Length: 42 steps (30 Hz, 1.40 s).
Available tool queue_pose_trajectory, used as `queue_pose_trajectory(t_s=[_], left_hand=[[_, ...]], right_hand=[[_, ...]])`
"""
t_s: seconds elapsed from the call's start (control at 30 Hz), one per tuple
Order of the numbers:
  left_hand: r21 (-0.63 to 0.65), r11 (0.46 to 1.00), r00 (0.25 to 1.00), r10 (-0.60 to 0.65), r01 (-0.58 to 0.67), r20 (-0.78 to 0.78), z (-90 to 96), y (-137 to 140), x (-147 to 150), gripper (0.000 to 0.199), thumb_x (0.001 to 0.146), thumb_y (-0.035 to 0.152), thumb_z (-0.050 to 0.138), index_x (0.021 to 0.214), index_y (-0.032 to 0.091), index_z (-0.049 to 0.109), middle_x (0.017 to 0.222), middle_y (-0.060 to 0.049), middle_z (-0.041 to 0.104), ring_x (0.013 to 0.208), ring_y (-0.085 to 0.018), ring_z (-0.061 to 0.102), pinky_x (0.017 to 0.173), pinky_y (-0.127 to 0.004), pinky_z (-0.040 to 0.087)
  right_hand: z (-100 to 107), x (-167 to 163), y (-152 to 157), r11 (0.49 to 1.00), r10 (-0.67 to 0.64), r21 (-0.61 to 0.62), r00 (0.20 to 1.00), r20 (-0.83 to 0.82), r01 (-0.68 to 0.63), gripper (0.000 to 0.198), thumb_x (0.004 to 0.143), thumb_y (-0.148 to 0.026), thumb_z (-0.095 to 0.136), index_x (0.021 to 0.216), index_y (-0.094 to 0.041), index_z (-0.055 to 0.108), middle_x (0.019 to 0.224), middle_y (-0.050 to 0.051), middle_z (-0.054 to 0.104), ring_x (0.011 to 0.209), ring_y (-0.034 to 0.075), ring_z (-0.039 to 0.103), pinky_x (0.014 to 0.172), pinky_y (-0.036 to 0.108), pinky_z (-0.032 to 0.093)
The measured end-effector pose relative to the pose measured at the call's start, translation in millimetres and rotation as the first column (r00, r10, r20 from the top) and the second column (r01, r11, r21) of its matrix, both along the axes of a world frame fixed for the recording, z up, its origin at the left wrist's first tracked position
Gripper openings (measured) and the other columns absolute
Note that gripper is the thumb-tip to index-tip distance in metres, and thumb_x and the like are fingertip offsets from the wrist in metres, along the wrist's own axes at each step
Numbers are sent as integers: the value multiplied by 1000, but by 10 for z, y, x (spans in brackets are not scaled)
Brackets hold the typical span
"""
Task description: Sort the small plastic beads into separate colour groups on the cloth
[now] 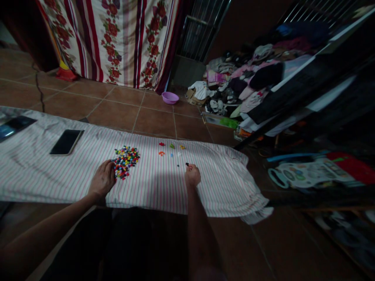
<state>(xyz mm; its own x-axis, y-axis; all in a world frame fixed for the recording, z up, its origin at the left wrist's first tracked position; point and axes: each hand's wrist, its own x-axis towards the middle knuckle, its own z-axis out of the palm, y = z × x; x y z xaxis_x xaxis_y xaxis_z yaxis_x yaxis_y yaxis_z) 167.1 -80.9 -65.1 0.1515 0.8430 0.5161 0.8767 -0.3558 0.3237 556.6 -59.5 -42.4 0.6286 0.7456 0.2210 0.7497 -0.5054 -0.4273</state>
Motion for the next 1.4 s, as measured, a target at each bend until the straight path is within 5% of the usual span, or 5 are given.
queue_pose_trajectory(t_s=[0.5,0.83,0.97,1.13,1.4], left_hand=[[-9,1000,1000,2,-1,7,-8,-7,-9,32,88,20,33,116,12,48,118,-19,53,124,-30,44,105,-49,40],[-71,993,994,95,-91,58,-25,-11,3,34,90,18,33,117,12,51,126,-18,52,126,-27,44,107,-47,39],[-109,990,994,92,-86,52,-63,-8,-14,36,89,15,34,120,7,51,131,-22,49,129,-27,43,109,-43,39],[-128,987,992,105,-97,63,-92,-6,-26,38,88,14,36,123,8,50,134,-20,48,131,-27,41,109,-44,39],[-75,989,984,137,-129,113,-134,5,-9,36,89,14,35,121,8,49,131,-21,50,129,-26,44,108,-43,41]], right_hand=[[-87,-11,-37,986,39,165,987,-157,-13,29,78,-20,47,98,-14,68,86,6,68,76,16,59,68,23,40],[-180,-468,-309,948,181,307,942,-283,-90,28,79,-28,46,96,-14,62,93,11,68,82,19,62,75,27,47],[-197,-918,-420,879,418,360,868,-269,-312,26,83,-32,46,95,-16,63,95,11,67,87,20,62,80,32,49],[-130,-1639,-459,706,706,312,659,-257,-635,19,87,-30,50,89,-21,67,86,4,65,79,16,61,73,27,49],[-96,-2294,-427,551,834,214,532,-146,-806,18,87,-23,57,99,-27,70,93,2,63,87,14,60,73,22,47]])
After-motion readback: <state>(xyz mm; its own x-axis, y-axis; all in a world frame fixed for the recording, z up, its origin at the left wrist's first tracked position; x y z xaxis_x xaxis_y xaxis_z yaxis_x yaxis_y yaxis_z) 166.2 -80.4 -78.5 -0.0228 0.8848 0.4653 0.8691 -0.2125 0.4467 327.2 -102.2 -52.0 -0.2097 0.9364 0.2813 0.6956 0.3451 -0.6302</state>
